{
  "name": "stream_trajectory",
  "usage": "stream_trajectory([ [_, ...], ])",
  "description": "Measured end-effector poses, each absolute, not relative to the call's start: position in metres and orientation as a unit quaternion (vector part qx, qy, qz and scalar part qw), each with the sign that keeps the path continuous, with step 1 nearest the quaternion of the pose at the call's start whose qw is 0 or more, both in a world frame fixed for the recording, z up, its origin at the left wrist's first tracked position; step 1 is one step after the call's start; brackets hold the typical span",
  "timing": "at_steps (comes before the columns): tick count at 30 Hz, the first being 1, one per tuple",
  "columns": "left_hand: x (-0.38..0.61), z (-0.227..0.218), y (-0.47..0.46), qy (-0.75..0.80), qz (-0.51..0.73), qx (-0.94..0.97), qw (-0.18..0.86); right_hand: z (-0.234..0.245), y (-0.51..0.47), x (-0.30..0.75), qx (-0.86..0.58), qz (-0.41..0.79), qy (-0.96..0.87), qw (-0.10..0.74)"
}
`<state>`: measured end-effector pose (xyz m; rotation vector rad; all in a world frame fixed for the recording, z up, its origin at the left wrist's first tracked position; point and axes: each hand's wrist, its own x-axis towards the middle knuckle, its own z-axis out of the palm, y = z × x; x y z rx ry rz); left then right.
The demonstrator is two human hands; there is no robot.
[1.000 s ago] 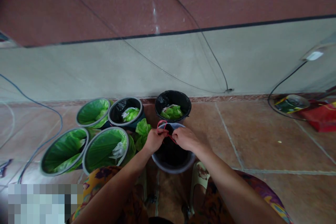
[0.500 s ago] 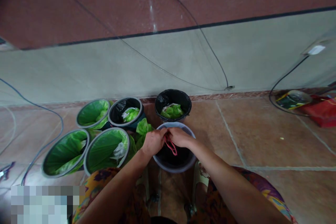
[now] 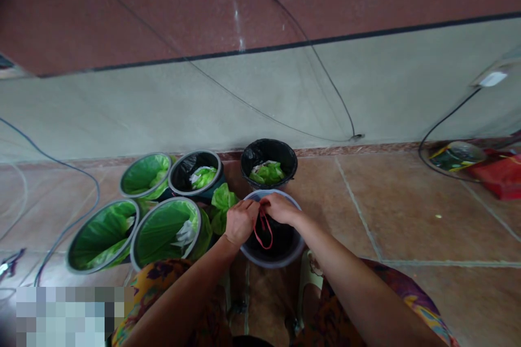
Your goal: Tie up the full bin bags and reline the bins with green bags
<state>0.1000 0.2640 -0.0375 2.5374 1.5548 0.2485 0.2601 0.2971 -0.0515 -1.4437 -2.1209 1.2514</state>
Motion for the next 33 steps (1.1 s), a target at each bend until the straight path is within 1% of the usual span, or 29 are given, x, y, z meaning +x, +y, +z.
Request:
stream_trajectory([
  [3,0.101,-0.031,0.268,0.544,0.062,0.829,0.109,-0.034,0.291,0.256,-0.567,0.333,-0.744,0.119],
  [6,0.101,-0.025,0.271,0.583,0.051,0.798,0.142,-0.023,0.287,0.257,-0.602,0.229,-0.762,0.073],
  [10,0.098,-0.022,0.271,0.625,0.034,0.757,0.187,-0.025,0.287,0.268,-0.624,0.170,-0.762,-0.005],
  [13,0.094,-0.023,0.270,0.655,0.048,0.718,0.229,-0.030,0.288,0.273,-0.644,0.163,-0.746,-0.043],
  [16,0.090,-0.025,0.274,0.652,0.084,0.692,0.299,-0.030,0.288,0.271,-0.637,0.172,-0.752,-0.019],
  [20,0.089,-0.031,0.279,0.596,0.169,0.651,0.438,-0.025,0.289,0.266,-0.629,0.209,-0.748,0.011],
  [24,0.096,-0.035,0.279,0.554,0.277,0.499,0.606,-0.020,0.288,0.264,-0.618,0.223,-0.754,0.014],
  [26,0.099,-0.035,0.277,0.527,0.313,0.422,0.668,-0.019,0.287,0.265,-0.613,0.227,-0.756,0.022],
  [29,0.102,-0.036,0.276,0.503,0.345,0.357,0.708,-0.018,0.287,0.268,-0.617,0.234,-0.751,0.030],
  [33,0.103,-0.040,0.278,0.498,0.393,0.315,0.706,-0.015,0.288,0.269,-0.616,0.245,-0.748,0.034],
])
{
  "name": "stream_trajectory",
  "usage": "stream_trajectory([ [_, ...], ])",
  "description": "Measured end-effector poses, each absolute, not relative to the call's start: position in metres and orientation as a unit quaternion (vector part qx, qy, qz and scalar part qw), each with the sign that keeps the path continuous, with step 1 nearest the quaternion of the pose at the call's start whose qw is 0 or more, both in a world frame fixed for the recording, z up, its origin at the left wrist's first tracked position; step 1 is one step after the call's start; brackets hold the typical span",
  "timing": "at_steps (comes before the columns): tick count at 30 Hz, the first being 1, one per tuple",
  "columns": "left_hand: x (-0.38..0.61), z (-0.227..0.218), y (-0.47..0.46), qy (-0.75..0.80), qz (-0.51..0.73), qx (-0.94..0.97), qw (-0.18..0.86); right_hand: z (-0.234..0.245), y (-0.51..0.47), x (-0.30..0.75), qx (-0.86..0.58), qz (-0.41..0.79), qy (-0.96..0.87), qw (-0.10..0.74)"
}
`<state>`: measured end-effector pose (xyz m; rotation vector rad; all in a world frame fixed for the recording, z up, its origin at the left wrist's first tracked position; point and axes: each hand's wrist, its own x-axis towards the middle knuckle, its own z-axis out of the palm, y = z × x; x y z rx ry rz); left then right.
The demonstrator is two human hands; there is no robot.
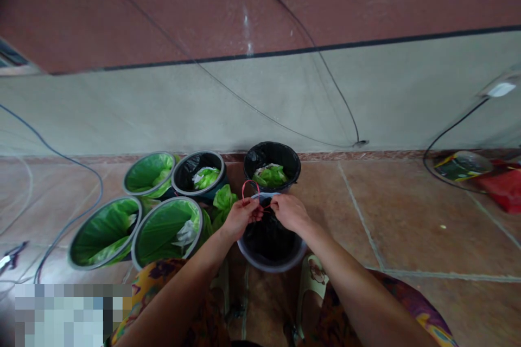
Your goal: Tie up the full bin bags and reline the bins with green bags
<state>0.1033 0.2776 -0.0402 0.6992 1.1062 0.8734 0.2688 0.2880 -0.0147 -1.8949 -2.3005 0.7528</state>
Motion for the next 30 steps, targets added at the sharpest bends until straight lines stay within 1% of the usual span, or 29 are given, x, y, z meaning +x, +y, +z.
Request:
stream_trajectory([
  [3,0.102,-0.043,0.279,0.492,0.412,0.327,0.694,-0.007,0.286,0.267,-0.595,0.276,-0.753,0.053],
  [6,0.101,-0.045,0.280,0.492,0.379,0.406,0.671,0.000,0.284,0.264,-0.566,0.318,-0.755,0.095],
  [9,0.102,-0.047,0.281,0.486,0.325,0.530,0.614,0.000,0.284,0.262,-0.537,0.369,-0.740,0.169],
  [11,0.103,-0.048,0.281,0.477,0.313,0.588,0.574,-0.004,0.286,0.261,-0.511,0.420,-0.714,0.230],
  [13,0.104,-0.049,0.280,0.472,0.320,0.608,0.553,-0.010,0.289,0.262,-0.499,0.472,-0.667,0.291],
  [15,0.105,-0.050,0.279,0.466,0.328,0.607,0.554,-0.017,0.292,0.262,-0.506,0.508,-0.618,0.322],
  [17,0.106,-0.051,0.278,0.464,0.328,0.602,0.561,-0.023,0.292,0.262,-0.512,0.524,-0.613,0.296],
  [19,0.106,-0.053,0.277,0.473,0.327,0.601,0.555,-0.028,0.291,0.261,-0.498,0.507,-0.662,0.239],
  [23,0.106,-0.055,0.278,0.505,0.342,0.585,0.535,-0.028,0.288,0.259,-0.517,0.388,-0.746,0.163],
  [25,0.106,-0.053,0.279,0.518,0.347,0.547,0.559,-0.022,0.287,0.259,-0.538,0.355,-0.752,0.141],
  [30,0.106,-0.041,0.276,0.542,0.354,0.359,0.673,-0.002,0.286,0.261,-0.578,0.317,-0.744,0.111],
])
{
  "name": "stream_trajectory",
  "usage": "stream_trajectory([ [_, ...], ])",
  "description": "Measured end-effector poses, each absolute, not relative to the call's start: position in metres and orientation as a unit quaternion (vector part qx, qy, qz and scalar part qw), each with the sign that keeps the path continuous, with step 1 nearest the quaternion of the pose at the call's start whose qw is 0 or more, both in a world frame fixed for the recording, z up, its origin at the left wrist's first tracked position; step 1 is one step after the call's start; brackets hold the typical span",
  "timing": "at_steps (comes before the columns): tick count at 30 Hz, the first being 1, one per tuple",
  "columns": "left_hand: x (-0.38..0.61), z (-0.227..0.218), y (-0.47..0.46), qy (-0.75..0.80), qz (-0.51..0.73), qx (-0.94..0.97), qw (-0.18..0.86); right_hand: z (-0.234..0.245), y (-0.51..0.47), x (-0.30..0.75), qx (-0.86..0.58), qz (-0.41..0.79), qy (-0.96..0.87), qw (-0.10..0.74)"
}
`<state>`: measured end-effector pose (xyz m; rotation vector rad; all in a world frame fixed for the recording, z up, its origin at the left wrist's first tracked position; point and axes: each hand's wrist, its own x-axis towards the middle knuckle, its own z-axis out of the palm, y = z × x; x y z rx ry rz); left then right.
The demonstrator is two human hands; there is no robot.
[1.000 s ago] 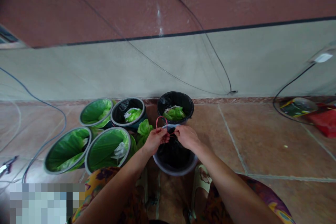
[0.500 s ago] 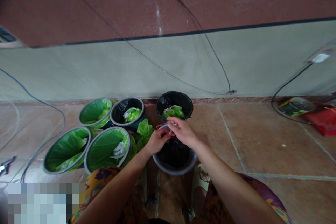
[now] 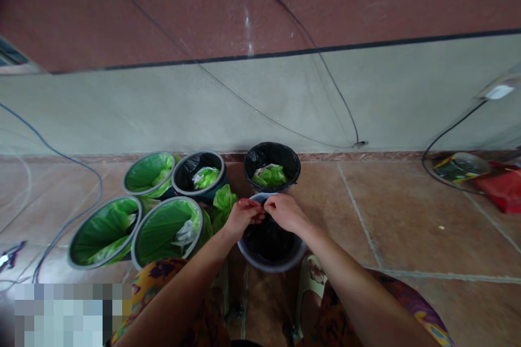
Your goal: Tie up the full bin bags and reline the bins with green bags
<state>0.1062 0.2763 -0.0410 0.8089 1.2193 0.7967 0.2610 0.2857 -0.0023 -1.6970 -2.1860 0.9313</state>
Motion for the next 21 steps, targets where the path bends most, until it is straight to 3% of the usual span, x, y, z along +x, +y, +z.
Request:
stream_trajectory([
  [5,0.103,-0.039,0.275,0.531,0.391,0.315,0.682,0.002,0.281,0.261,-0.577,0.328,-0.745,0.071],
  [11,0.100,-0.050,0.282,0.550,0.364,0.562,0.499,-0.011,0.285,0.262,-0.592,0.321,-0.738,0.042],
  [21,0.104,-0.054,0.278,0.541,0.405,0.605,0.422,-0.017,0.284,0.251,-0.581,0.323,-0.738,0.116],
])
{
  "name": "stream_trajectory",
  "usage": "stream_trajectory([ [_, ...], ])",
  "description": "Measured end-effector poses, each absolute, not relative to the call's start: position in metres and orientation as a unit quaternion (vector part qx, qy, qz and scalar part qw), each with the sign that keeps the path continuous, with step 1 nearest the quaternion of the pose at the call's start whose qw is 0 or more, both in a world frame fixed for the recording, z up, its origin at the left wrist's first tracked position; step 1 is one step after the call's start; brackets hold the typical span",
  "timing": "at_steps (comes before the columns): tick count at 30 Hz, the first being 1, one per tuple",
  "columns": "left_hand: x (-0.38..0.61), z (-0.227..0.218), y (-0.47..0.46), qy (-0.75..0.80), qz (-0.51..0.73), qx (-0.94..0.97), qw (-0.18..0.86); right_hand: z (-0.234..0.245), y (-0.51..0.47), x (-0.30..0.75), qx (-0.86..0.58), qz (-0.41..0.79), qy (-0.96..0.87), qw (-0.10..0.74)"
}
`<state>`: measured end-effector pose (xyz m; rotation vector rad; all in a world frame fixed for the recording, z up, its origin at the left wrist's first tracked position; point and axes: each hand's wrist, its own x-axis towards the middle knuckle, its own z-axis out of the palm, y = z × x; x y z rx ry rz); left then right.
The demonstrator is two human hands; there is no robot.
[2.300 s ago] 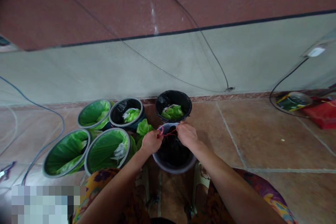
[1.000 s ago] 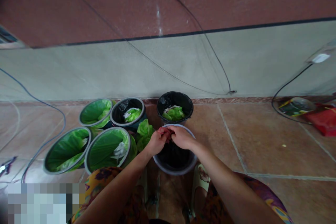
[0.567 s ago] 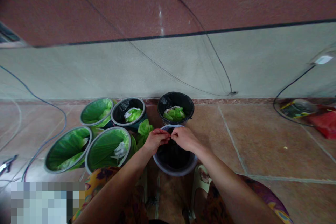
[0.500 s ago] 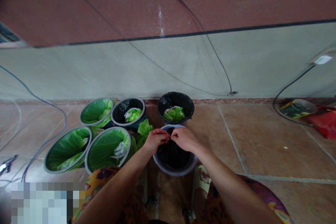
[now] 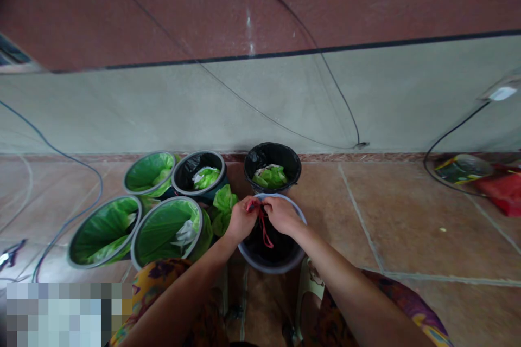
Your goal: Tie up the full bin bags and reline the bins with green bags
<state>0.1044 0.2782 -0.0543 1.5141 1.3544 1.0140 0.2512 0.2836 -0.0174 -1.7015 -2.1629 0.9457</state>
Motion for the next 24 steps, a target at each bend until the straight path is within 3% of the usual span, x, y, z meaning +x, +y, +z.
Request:
stream_trajectory([
  [12,0.105,-0.060,0.277,0.572,0.393,0.563,0.449,-0.042,0.291,0.252,-0.578,0.414,-0.691,0.130],
  [17,0.104,-0.063,0.279,0.555,0.383,0.589,0.445,-0.039,0.290,0.250,-0.589,0.318,-0.736,0.103],
  [24,0.097,-0.058,0.280,0.601,0.297,0.629,0.395,-0.034,0.282,0.252,-0.595,0.149,-0.790,-0.010],
])
